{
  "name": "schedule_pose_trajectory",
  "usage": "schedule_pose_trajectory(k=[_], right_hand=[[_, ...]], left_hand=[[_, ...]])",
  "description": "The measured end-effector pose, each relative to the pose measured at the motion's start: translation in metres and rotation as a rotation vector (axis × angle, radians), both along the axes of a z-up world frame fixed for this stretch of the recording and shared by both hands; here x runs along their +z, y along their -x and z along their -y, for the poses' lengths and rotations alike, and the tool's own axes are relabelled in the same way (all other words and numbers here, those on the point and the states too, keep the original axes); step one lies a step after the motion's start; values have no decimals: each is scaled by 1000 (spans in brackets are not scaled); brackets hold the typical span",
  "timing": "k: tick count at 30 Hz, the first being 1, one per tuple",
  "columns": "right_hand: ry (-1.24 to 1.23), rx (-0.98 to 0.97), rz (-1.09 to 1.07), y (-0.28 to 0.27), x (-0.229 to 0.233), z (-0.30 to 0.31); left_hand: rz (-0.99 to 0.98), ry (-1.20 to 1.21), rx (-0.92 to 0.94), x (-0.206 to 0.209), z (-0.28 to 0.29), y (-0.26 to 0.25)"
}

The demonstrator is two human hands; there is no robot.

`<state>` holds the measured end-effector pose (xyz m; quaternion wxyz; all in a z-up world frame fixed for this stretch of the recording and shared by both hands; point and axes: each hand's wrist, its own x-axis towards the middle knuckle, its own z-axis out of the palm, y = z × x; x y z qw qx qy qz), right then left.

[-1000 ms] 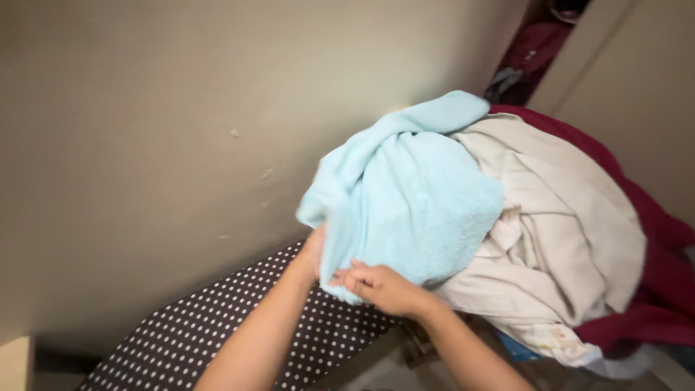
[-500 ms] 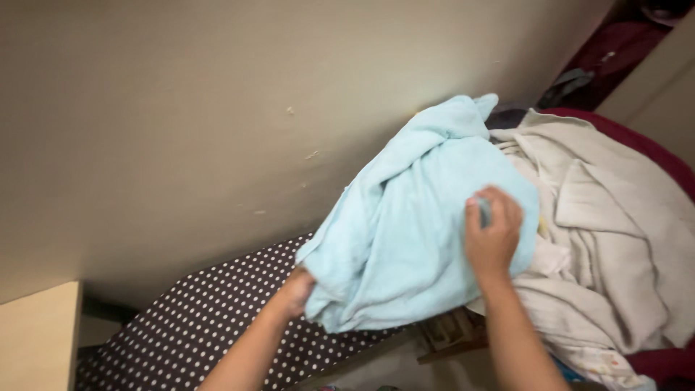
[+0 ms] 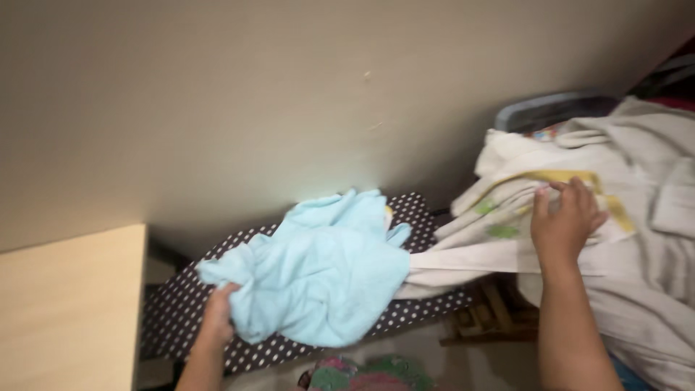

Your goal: The person folds a dark gray towel and a light blue towel on a polka-dotted chair, smoothing each piece and stacking them on a nearby table. The person repeats the folding process with another light blue towel.

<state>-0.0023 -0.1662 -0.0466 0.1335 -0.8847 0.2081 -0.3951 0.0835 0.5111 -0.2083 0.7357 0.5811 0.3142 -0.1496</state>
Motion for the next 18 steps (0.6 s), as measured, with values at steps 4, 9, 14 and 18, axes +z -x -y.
schedule_pose_trajectory(k=[4, 9, 14, 18], right_hand=[[148, 29, -97, -6, -24, -54], [160, 96, -223, -13, -63, -90], [375, 312, -649, -24, -120, -138], [433, 254, -1640, -16, -138, -171]], left_hand=[[-52, -173, 33, -41, -11, 36], [202, -1149, -12, -24, 9, 48], [808, -1298, -298, 17, 69, 38], [1081, -963, -874, 45, 144, 33]])
